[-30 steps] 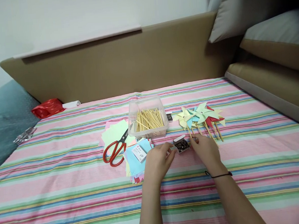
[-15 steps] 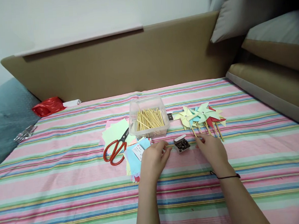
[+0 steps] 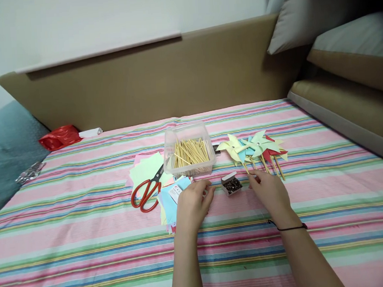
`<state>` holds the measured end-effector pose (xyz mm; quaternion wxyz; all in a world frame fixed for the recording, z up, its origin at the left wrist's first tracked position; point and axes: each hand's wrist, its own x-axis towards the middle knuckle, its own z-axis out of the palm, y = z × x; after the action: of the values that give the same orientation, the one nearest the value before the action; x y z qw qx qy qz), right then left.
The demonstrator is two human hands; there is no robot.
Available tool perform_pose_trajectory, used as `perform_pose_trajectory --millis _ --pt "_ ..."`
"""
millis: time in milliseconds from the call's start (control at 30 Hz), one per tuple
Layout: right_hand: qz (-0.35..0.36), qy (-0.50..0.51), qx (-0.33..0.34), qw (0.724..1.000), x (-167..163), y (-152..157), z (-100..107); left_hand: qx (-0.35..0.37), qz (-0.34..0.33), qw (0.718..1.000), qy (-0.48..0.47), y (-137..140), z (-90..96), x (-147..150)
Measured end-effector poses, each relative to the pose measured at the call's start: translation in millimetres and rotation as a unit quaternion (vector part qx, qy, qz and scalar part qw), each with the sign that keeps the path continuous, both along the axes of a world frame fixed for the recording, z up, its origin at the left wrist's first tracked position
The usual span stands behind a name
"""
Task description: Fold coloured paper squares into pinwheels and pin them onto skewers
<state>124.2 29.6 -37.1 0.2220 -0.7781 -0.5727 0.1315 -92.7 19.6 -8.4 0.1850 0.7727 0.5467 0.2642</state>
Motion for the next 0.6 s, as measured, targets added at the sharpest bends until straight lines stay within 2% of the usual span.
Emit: perform_pose_trajectory --millis 333,600 --pt "-0.022 -0.045 -0.066 0.997 -1.3 2.0 2.7 -0.011 0.0 1.0 0.004 0.4 0.1 -0.7" --pt "-0.007 -0.049 -0.059 0.997 -1.8 4.3 -1.4 -0.008 -0.003 1.0 0.007 -0.1 -1.7 -0.9"
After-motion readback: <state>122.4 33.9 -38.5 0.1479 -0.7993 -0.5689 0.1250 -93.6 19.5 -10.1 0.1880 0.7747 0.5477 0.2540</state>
